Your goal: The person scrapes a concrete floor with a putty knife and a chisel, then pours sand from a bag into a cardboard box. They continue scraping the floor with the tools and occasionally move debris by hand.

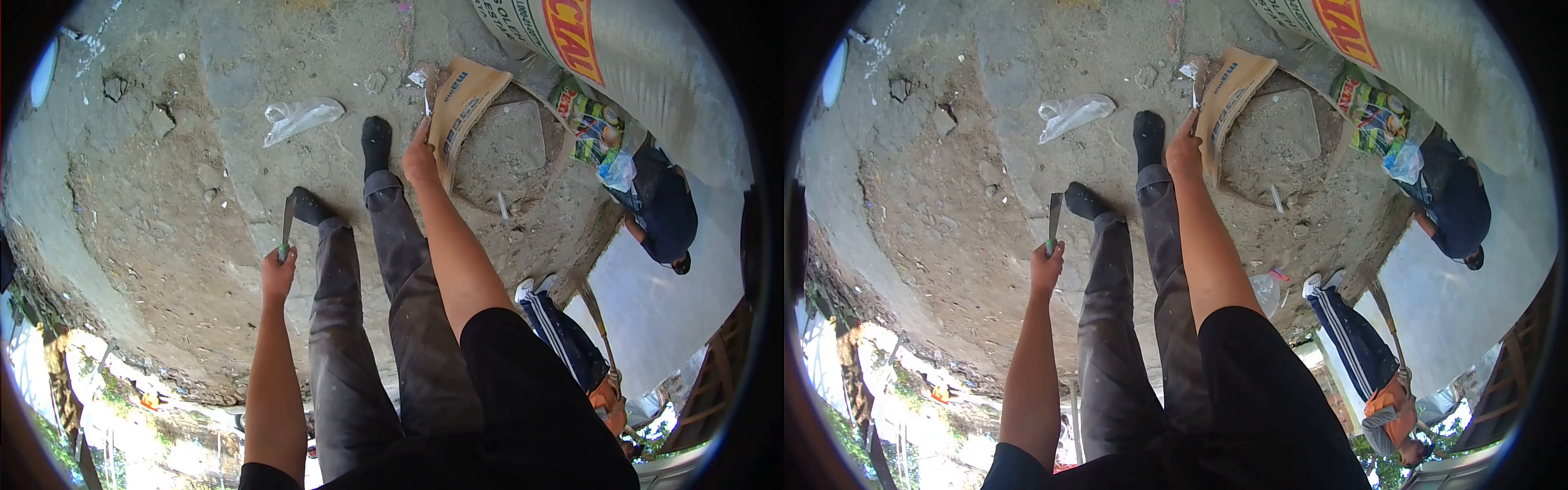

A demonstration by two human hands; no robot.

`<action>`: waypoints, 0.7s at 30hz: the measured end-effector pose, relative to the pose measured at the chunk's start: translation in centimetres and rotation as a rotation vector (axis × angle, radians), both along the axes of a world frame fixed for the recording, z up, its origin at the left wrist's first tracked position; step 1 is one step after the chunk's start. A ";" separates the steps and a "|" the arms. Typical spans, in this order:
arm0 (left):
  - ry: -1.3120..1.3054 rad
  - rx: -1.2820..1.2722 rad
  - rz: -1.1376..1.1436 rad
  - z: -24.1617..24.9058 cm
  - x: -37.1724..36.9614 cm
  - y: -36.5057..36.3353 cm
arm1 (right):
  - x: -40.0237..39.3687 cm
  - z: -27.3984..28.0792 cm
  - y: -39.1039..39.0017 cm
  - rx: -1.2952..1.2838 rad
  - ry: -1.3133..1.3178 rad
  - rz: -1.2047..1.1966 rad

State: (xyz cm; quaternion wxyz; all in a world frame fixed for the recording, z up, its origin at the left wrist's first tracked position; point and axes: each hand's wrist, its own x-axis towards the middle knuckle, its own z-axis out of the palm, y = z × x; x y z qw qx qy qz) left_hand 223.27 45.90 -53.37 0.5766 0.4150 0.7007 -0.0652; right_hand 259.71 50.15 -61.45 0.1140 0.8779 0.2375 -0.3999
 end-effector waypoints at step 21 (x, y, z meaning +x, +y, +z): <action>0.035 -0.010 0.089 1.2 -2.7 -4.4 | 2.4 3.0 -0.3 -0.261 0.015 0.696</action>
